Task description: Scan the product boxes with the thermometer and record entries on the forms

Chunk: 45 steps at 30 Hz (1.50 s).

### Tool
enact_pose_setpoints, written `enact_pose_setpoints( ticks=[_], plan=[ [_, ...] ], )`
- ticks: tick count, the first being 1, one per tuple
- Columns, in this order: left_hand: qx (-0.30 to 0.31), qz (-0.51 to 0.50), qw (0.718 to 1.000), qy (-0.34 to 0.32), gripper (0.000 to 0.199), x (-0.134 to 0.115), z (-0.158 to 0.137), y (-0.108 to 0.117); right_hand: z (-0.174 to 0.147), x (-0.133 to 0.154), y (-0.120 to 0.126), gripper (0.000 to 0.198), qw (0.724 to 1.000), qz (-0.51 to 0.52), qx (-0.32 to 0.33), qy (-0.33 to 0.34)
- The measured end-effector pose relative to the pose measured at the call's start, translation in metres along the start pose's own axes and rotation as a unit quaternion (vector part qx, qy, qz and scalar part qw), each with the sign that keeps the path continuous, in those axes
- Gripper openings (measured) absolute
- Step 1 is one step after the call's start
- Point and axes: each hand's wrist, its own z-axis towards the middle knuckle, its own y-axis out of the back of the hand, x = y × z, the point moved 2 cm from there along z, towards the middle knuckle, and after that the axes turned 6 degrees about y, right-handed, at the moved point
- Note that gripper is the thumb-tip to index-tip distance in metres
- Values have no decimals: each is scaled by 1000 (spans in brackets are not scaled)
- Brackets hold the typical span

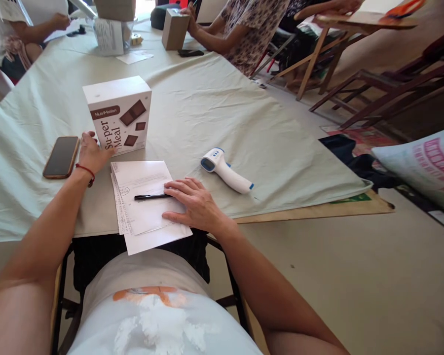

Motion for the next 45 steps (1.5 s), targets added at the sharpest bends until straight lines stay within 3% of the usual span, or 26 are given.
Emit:
enact_pose_setpoints(
  ticks=[3, 6, 8, 11, 16, 19, 24, 27, 29, 31, 33, 35, 40, 45],
  plan=[
    [69, 214, 974, 43, 44, -9, -24, 10, 2, 0, 1, 49, 1000, 4, -9, 10],
    [145, 283, 947, -42, 41, -17, -40, 11, 3, 1, 2, 48, 1000, 3, -17, 16],
    [163, 278, 944, -65, 40, -18, -42, 8, 2, 2, 2, 44, 1000, 0, -24, 21],
    [159, 221, 962, -36, 29, -14, -37, 4, 1, 3, 3, 30, 999, 0, -32, 24],
    [91, 82, 992, -5, 17, -9, -29, -5, 8, -6, 3, 23, 999, 5, -31, 13],
    [27, 70, 997, -6, 15, -9, -25, -8, 16, -13, 1, 24, 1000, 6, -17, 18],
    [27, 201, 979, -11, 32, -17, -33, -4, 20, -18, -6, 24, 999, 33, -16, 3],
    [1, 248, 964, -100, 38, -25, -47, -3, 17, -15, -7, 24, 999, 24, -37, 10],
    [53, 223, 952, -201, 43, -30, -56, -10, 15, -13, -7, 23, 999, 15, -44, 15],
    [160, 213, 927, -263, 55, -30, -65, -22, 14, -13, -6, 22, 999, 10, -47, 18],
    [245, 238, 900, -269, 64, -27, -70, -33, 14, -12, -6, 22, 998, 6, -50, 25],
    [276, 267, 887, -257, 67, -24, -71, -38, 15, -12, -5, 22, 998, 6, -51, 34],
    [270, 274, 885, -262, 69, -24, -69, -38, 16, -9, -4, 20, 997, 30, -50, 52],
    [273, 267, 887, -260, 70, -24, -66, -38, 14, -12, -6, 21, 998, 58, -34, 11]
  ],
)
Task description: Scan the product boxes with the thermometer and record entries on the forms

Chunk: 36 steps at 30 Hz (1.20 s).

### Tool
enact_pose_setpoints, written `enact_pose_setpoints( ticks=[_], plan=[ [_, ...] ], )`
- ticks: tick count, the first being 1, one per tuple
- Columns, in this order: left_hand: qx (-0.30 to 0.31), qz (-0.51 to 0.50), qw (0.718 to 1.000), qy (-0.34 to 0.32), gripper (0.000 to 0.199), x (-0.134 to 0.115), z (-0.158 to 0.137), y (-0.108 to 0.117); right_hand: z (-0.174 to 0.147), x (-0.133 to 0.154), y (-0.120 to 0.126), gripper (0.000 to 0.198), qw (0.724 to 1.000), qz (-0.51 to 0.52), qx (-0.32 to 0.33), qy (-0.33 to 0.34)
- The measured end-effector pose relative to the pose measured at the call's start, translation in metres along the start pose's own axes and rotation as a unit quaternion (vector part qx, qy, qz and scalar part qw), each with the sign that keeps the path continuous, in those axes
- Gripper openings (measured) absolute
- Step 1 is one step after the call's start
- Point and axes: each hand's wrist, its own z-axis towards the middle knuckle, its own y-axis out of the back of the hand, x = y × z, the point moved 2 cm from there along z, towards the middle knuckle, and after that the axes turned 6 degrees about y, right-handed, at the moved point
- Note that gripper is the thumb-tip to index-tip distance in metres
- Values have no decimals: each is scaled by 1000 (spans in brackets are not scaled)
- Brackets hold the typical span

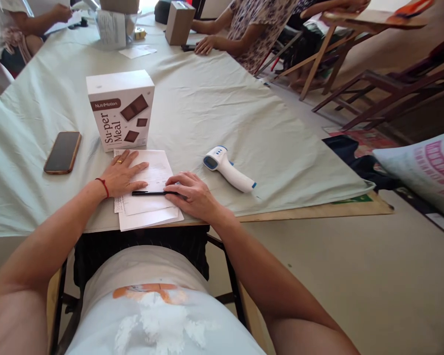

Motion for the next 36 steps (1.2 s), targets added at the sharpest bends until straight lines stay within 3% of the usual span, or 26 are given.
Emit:
enact_pose_setpoints(
  ticks=[3, 6, 9, 13, 16, 18, 21, 26, 31, 36],
  plan=[
    [-36, -7, 999, -11, 66, -1, -1, 0, 0, -2, -1, 23, 999, 20, 8, -32],
    [-84, -24, 993, -82, 50, -9, -3, -1, 1, -4, -1, 23, 998, 30, 18, -45],
    [-60, -53, 985, -151, 59, -22, -6, -6, 3, -1, 3, 23, 998, 18, 21, -48],
    [-16, -1, 987, -158, 99, -33, -8, -15, 1, 19, 16, 24, 999, 48, 0, 3],
    [-17, 24, 987, -160, 100, -35, -9, -17, -7, 40, 24, 27, 994, 78, 36, 61],
    [-15, 30, 987, -157, 102, -34, -8, -18, -15, 49, 29, 19, 995, 42, 52, 78],
    [-14, 23, 987, -157, 103, -32, -7, -18, -29, 53, 36, 11, 995, -20, 67, 66],
    [-16, 15, 988, -152, 103, -32, -7, -17, -39, 50, 50, 12, 997, -17, 60, 39],
    [-7, 23, 988, -153, 101, -32, -8, -16, -9, 41, 70, 20, 999, 32, -28, -3],
    [-27, -2, 984, -176, 101, -24, -9, -16, 42, 19, 55, 36, 998, 47, 19, -49]
  ],
)
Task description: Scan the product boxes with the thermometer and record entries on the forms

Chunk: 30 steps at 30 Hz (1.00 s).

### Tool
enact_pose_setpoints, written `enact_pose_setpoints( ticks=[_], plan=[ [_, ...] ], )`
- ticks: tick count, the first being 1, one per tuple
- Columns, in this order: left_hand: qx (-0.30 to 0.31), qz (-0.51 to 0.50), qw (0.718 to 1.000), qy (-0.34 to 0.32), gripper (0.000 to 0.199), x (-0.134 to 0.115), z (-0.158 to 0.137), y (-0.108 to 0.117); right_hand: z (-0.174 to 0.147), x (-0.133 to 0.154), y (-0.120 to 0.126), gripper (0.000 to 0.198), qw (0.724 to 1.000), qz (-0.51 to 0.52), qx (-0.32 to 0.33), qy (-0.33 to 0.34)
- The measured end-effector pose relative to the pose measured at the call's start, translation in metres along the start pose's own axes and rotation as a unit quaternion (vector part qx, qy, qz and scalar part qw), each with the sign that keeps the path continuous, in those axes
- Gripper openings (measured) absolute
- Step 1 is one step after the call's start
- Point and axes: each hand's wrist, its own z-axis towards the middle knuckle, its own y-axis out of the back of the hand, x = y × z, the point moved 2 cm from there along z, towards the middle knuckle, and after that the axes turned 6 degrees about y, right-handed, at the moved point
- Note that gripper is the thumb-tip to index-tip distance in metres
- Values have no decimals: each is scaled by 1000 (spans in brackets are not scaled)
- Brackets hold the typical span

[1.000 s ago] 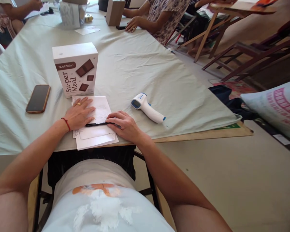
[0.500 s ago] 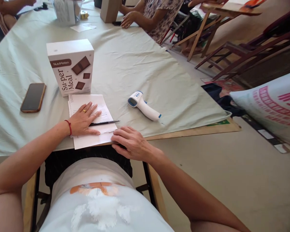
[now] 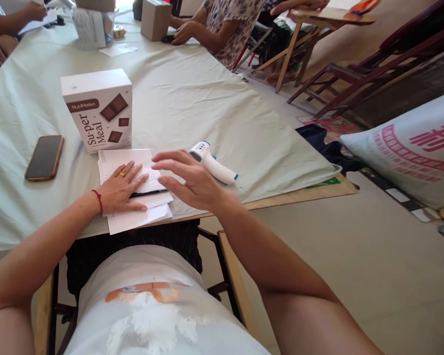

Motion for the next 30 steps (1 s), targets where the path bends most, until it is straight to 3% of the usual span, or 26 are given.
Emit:
enact_pose_setpoints(
  ticks=[3, 7, 10, 12, 14, 15, 17, 20, 23, 30],
  plan=[
    [-8, -2, 1000, -7, 101, 1, -1, -2, 10, -14, -30, 42, 998, -33, 54, 12],
    [6, -33, 999, -3, 102, -2, -2, 6, -13, -22, -62, 64, 987, -69, 142, 31],
    [6, -144, 990, 5, 72, 11, -12, 34, -30, -23, -66, 64, 985, -74, 154, 37],
    [-93, -197, 966, 141, 41, 35, -25, 60, -32, -24, -64, 61, 985, -72, 152, 43],
    [-268, -133, 897, 325, 36, 64, -45, 83, -31, -24, -62, 58, 985, -69, 148, 47],
    [-303, -79, 857, 408, 35, 77, -56, 89, -30, -23, -62, 57, 986, -69, 146, 47],
    [-270, -9, 798, 539, 62, 97, -72, 91, -29, -23, -63, 57, 986, -71, 141, 46],
    [-133, -28, 780, 611, 103, 113, -82, 81, -29, -22, -64, 57, 987, -74, 133, 47],
    [-97, -37, 783, 614, 106, 113, -83, 76, -30, -22, -65, 55, 988, -74, 131, 42],
    [-107, -44, 787, 607, 103, 120, -81, 78, -29, -23, -67, 57, 989, -68, 131, 33]
  ],
)
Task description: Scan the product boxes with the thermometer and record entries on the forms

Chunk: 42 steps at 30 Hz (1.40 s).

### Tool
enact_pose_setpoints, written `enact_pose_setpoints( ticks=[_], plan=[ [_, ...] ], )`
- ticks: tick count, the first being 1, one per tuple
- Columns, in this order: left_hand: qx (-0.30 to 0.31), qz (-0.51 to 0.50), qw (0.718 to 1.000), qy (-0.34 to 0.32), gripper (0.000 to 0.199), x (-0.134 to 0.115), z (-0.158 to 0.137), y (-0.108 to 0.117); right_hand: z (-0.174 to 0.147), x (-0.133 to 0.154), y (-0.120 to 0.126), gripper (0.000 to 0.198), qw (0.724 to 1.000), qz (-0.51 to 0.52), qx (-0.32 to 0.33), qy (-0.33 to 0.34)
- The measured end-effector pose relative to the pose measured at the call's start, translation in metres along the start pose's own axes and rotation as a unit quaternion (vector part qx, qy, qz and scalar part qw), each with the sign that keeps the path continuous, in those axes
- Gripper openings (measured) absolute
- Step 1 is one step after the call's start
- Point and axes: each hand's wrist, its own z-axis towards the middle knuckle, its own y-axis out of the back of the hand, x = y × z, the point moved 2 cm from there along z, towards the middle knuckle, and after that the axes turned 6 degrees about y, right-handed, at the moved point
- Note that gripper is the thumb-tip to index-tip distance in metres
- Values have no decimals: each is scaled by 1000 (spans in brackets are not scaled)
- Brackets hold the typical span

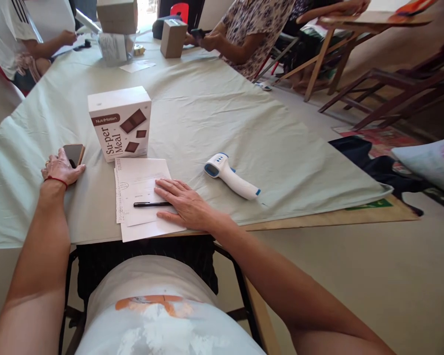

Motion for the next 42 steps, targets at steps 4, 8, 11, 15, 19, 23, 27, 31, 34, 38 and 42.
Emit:
enact_pose_setpoints(
  ticks=[4, 8, 11, 15, 19, 23, 27, 31, 34, 38, 42],
  plan=[
    [-19, -28, 998, 44, 95, 6, 7, 3, 0, 0, -1, 56, 1000, 3, 3, -3],
    [-20, 12, 998, 62, 87, 6, 5, 7, 0, 0, 0, 58, 1000, 1, 12, -7],
    [0, 26, 998, 56, 82, 4, 1, 10, 0, 1, 1, 60, 1000, -1, 25, -11],
    [26, 32, 998, 50, 82, 4, 0, 12, 1, 1, 2, 62, 1000, -4, 27, -11],
    [34, 34, 997, 61, 83, 5, -2, 15, 1, 2, 2, 63, 1000, -8, 22, -7],
    [25, 21, 997, 63, 93, 7, -4, 16, 0, 2, 2, 63, 1000, -6, 18, -7],
    [33, 25, 998, 50, 105, 7, -4, 14, 1, 1, 2, 62, 1000, 3, 20, -13],
    [53, 30, 997, 41, 115, 4, -5, 11, 3, 0, 2, 63, 1000, 1, 18, -10],
    [56, 36, 996, 53, 122, 6, -5, 13, 4, -1, 2, 64, 1000, 2, 14, -11],
    [45, 53, 994, 80, 114, 16, 3, 21, 5, 0, 2, 65, 1000, 3, 11, -12],
    [48, 89, 991, 89, 103, 25, 11, 27, 6, 0, 3, 64, 1000, 9, 14, -17]
  ],
)
